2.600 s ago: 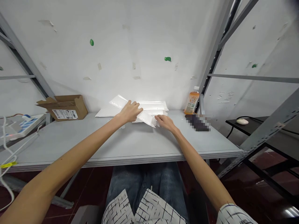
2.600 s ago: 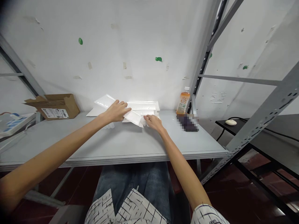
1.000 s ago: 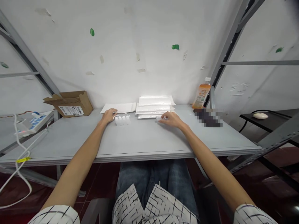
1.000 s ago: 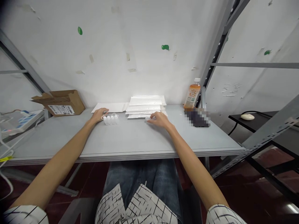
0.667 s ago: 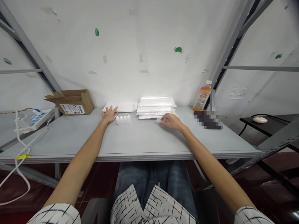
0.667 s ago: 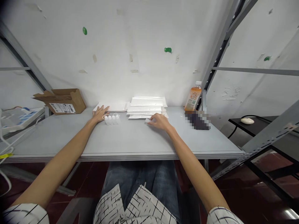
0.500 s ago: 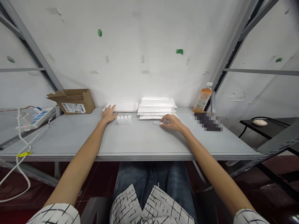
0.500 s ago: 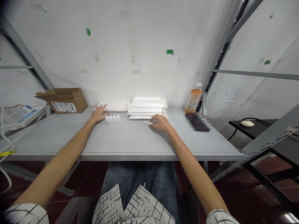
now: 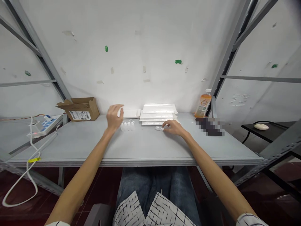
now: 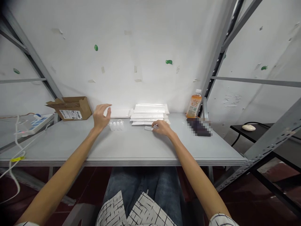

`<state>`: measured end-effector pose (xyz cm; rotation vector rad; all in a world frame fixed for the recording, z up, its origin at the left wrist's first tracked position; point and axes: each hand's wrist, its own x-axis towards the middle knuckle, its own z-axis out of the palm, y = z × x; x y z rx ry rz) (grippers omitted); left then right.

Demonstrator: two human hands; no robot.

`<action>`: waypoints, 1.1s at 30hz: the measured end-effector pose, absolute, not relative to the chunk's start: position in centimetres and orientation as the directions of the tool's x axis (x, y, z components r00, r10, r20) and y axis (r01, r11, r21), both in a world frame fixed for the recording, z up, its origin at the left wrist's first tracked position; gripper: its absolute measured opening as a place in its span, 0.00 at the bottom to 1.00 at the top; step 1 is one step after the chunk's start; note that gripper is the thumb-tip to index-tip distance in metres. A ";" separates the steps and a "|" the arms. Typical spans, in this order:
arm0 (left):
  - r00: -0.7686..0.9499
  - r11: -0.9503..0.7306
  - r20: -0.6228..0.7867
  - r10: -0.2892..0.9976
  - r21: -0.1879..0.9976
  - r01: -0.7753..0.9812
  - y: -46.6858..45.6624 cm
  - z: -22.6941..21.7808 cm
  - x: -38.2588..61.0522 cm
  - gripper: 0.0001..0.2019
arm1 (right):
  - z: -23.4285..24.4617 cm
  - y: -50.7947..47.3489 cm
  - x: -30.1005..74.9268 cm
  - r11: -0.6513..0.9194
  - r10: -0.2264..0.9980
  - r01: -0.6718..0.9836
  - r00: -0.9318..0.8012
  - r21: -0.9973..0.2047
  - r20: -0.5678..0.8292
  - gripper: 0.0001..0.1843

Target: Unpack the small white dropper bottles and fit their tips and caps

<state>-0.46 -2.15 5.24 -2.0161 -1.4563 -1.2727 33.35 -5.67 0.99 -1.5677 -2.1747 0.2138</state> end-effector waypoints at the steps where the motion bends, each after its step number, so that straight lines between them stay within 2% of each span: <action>1: 0.173 -0.485 0.800 0.574 0.162 0.859 -3.0 5.2 1.4 0.18 | 1.0 -5.7 33.3 0.356 0.926 0.852 -0.265 -0.384 0.270 0.10; 5: 0.626 -0.766 0.551 0.552 0.039 0.641 -4.7 3.8 8.9 0.16 | 0.9 -5.5 33.6 0.386 0.918 0.819 -0.298 -0.424 0.260 0.11; 8: 0.739 -0.788 0.378 0.558 -0.037 0.614 -4.3 2.4 12.6 0.16 | 0.8 -5.2 34.0 0.369 0.928 0.816 -0.298 -0.444 0.224 0.13; 11: 0.772 -0.787 0.273 0.573 -0.077 0.612 -3.6 1.4 13.8 0.15 | 0.6 -4.9 34.4 0.386 0.922 0.795 -0.325 -0.468 0.209 0.15; 16: 0.771 -0.789 0.303 0.561 -0.089 0.608 -3.5 0.5 12.9 0.13 | 0.3 -4.6 34.6 0.410 0.912 0.730 -0.346 -0.547 0.222 0.15; 19: 0.763 -0.771 0.303 0.571 -0.121 0.625 -3.8 0.4 12.5 0.12 | 0.2 -4.6 34.7 0.349 0.933 0.662 -0.315 -0.663 0.176 0.20; 21: 0.743 -0.748 0.300 0.598 -0.124 0.652 -3.9 0.6 12.4 0.12 | 0.1 -4.5 34.7 0.323 0.944 0.638 -0.267 -0.699 0.192 0.21; 26: 0.644 -0.682 0.369 0.670 -0.036 0.730 -3.8 1.2 11.9 0.12 | 0.4 -4.5 34.8 0.344 0.924 0.745 -0.160 -0.571 0.348 0.10; 33: 0.576 -0.661 0.430 0.695 0.070 0.747 -3.8 1.1 11.6 0.12 | 0.9 -5.1 34.5 0.362 0.919 0.737 -0.177 -0.571 0.353 0.13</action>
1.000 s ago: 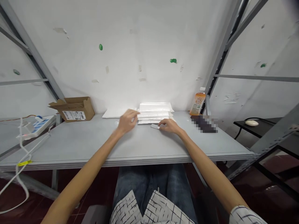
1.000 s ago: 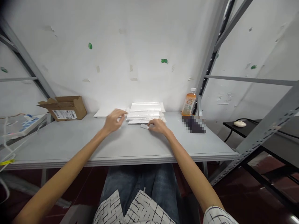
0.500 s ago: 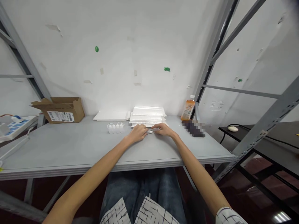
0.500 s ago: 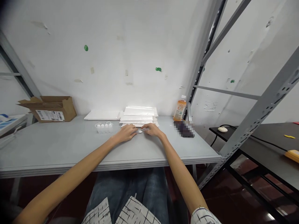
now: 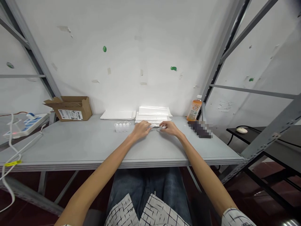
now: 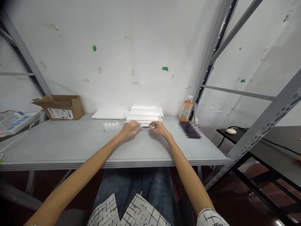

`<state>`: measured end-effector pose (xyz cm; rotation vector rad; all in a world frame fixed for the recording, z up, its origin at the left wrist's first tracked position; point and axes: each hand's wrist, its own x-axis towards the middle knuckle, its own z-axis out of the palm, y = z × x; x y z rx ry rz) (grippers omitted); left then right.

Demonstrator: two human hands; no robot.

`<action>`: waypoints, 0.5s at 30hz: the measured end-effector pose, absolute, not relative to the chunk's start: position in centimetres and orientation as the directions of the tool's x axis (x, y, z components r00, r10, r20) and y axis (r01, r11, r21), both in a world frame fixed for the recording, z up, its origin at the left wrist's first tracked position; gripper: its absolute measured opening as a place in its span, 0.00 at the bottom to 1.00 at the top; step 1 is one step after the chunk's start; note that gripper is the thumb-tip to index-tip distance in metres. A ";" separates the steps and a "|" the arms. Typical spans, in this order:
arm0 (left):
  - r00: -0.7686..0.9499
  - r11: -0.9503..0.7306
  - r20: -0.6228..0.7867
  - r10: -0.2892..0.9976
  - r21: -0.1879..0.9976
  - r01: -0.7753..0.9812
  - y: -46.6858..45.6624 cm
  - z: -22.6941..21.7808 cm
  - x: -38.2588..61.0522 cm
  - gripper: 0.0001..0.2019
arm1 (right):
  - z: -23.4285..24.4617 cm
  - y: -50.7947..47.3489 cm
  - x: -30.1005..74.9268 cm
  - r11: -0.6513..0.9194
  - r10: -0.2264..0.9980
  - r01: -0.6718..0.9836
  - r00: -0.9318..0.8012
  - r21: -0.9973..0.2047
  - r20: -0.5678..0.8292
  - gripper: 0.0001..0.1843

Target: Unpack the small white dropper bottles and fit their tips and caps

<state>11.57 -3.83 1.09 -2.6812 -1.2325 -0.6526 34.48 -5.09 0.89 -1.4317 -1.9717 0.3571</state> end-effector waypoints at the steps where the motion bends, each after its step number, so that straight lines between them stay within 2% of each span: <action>1: 0.568 -0.664 0.446 0.691 0.082 0.743 -3.9 1.2 11.7 0.12 | 0.9 -5.2 34.4 0.359 0.920 0.735 -0.175 -0.575 0.350 0.15; 5: 0.537 -0.668 0.496 0.683 0.124 0.734 -4.2 1.5 11.8 0.13 | 0.9 -5.6 33.7 0.325 0.931 0.764 -0.155 -0.558 0.331 0.18; 10: 0.490 -0.651 0.540 0.684 0.148 0.745 -3.9 1.3 11.8 0.12 | 1.0 -5.6 33.1 0.354 0.921 0.733 -0.165 -0.581 0.354 0.11; 15: 0.494 -0.683 0.555 0.669 0.198 0.703 -3.8 1.2 11.8 0.11 | 1.4 -5.8 33.1 0.321 0.939 0.718 -0.154 -0.618 0.308 0.11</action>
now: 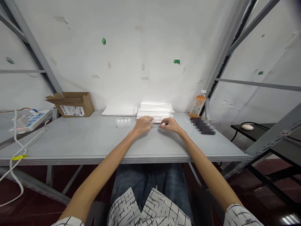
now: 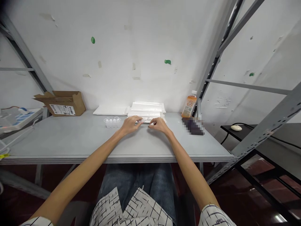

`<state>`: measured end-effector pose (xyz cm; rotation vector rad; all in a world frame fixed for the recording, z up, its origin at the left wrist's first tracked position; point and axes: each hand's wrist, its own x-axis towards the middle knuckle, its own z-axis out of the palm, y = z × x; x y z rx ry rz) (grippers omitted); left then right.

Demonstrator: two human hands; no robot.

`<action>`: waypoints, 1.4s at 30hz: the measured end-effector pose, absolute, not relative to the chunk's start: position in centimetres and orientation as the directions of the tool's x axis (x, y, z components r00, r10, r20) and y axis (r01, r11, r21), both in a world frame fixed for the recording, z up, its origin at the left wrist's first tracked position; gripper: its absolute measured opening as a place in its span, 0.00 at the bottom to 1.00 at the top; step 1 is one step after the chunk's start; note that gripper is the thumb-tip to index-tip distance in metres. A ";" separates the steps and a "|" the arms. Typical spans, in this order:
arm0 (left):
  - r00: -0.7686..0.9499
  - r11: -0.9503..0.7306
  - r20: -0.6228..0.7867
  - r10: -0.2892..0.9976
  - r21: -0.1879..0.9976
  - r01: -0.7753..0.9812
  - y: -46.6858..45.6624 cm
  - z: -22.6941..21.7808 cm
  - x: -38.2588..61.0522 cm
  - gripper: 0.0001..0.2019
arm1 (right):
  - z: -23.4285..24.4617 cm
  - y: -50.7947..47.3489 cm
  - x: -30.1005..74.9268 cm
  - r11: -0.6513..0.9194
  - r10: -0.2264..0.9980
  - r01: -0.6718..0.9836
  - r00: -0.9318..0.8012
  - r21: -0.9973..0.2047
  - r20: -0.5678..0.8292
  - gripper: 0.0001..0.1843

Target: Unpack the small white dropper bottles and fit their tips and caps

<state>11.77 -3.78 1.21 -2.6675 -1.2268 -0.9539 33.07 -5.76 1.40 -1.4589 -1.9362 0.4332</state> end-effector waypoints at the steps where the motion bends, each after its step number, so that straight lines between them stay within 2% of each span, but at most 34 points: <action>1: 0.494 -0.694 0.561 0.664 0.216 0.687 -3.8 1.2 11.7 0.11 | 1.4 -5.8 33.0 0.305 0.945 0.725 -0.152 -0.618 0.288 0.11; 8: 0.391 -0.774 0.700 0.597 0.375 0.510 -3.5 1.3 11.8 0.06 | 0.7 -5.4 32.4 0.288 0.954 0.715 -0.160 -0.637 0.252 0.12; 13: 0.236 -0.847 0.833 0.500 0.414 0.333 -4.6 2.7 10.7 0.08 | 0.5 -5.4 32.3 0.313 0.944 0.756 -0.182 -0.574 0.276 0.22; 19: 0.060 -0.814 0.882 0.467 0.402 0.418 -6.8 6.0 3.5 0.11 | 0.4 -5.4 31.5 0.348 0.937 0.725 -0.251 -0.595 0.243 0.23; 24: -0.071 -0.625 0.787 0.613 0.538 0.566 -6.1 5.4 -4.5 0.14 | 0.3 -4.1 28.4 0.355 0.933 0.710 -0.306 -0.608 0.188 0.21; 29: -0.126 -0.403 0.602 0.789 0.661 0.633 -3.8 1.5 -9.1 0.18 | 0.5 -2.6 23.5 0.372 0.928 0.772 -0.320 -0.515 0.190 0.19; 32: -0.071 -0.308 0.444 0.893 0.719 0.623 -2.2 -0.3 -10.2 0.20 | 0.4 -1.9 21.3 0.353 0.936 0.803 -0.296 -0.481 0.192 0.18; 36: 0.003 -0.264 0.340 0.940 0.725 0.636 -1.0 -1.1 -10.8 0.20 | 0.2 -1.6 19.8 0.339 0.940 0.812 -0.277 -0.475 0.199 0.14; 42: 0.014 -0.266 0.356 0.934 0.671 0.692 -1.6 -0.8 -9.9 0.18 | 0.0 -1.9 19.2 0.332 0.940 0.832 -0.254 -0.444 0.226 0.11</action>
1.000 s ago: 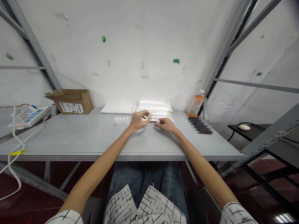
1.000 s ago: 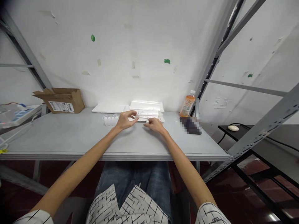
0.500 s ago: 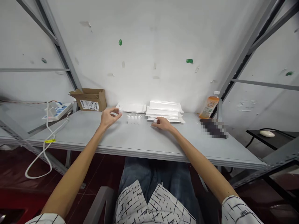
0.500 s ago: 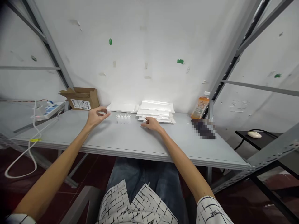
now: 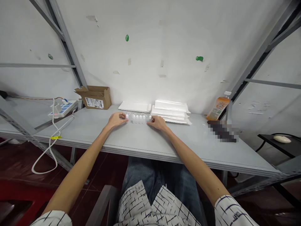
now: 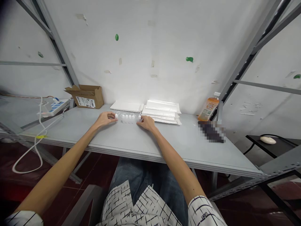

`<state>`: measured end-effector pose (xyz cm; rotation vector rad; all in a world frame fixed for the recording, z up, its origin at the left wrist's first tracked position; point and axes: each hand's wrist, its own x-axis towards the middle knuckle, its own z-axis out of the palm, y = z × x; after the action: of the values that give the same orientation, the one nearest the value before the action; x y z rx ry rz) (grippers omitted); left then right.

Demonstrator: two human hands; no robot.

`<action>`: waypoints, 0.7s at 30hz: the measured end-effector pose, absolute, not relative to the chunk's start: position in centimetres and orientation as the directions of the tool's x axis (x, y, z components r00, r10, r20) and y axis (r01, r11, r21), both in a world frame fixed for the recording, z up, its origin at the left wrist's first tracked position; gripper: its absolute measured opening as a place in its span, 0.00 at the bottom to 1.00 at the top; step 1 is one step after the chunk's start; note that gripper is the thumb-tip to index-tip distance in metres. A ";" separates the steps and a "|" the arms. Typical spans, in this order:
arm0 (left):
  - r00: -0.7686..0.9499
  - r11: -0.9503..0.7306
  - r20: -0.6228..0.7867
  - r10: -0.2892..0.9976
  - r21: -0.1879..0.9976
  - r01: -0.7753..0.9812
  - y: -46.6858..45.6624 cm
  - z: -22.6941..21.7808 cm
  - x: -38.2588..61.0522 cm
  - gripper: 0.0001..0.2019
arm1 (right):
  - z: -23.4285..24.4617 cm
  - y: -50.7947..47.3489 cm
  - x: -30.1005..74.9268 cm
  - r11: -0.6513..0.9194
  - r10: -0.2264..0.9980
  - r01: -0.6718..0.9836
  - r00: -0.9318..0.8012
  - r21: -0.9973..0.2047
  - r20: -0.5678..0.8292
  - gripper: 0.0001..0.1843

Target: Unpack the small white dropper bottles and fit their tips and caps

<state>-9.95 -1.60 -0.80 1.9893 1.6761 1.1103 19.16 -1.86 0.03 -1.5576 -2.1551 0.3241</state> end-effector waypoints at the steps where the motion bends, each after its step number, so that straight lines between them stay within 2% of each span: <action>1: 0.011 -0.262 0.358 0.934 0.661 0.703 -1.8 -0.7 -9.7 0.18 | 0.0 -1.9 19.1 0.331 0.940 0.830 -0.252 -0.449 0.229 0.11; 11: 0.012 -0.188 0.309 0.951 0.546 0.817 -3.0 0.2 -7.9 0.14 | 0.1 -2.0 18.2 0.330 0.941 0.821 -0.248 -0.466 0.230 0.13; 21: 0.074 -0.250 0.325 0.943 0.544 0.801 -2.7 0.0 -6.9 0.14 | 0.0 -2.0 18.0 0.333 0.940 0.814 -0.248 -0.475 0.233 0.14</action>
<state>-6.85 -2.74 0.03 2.1260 1.7671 0.9319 18.02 -1.99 -0.04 -1.5383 -2.1295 0.3538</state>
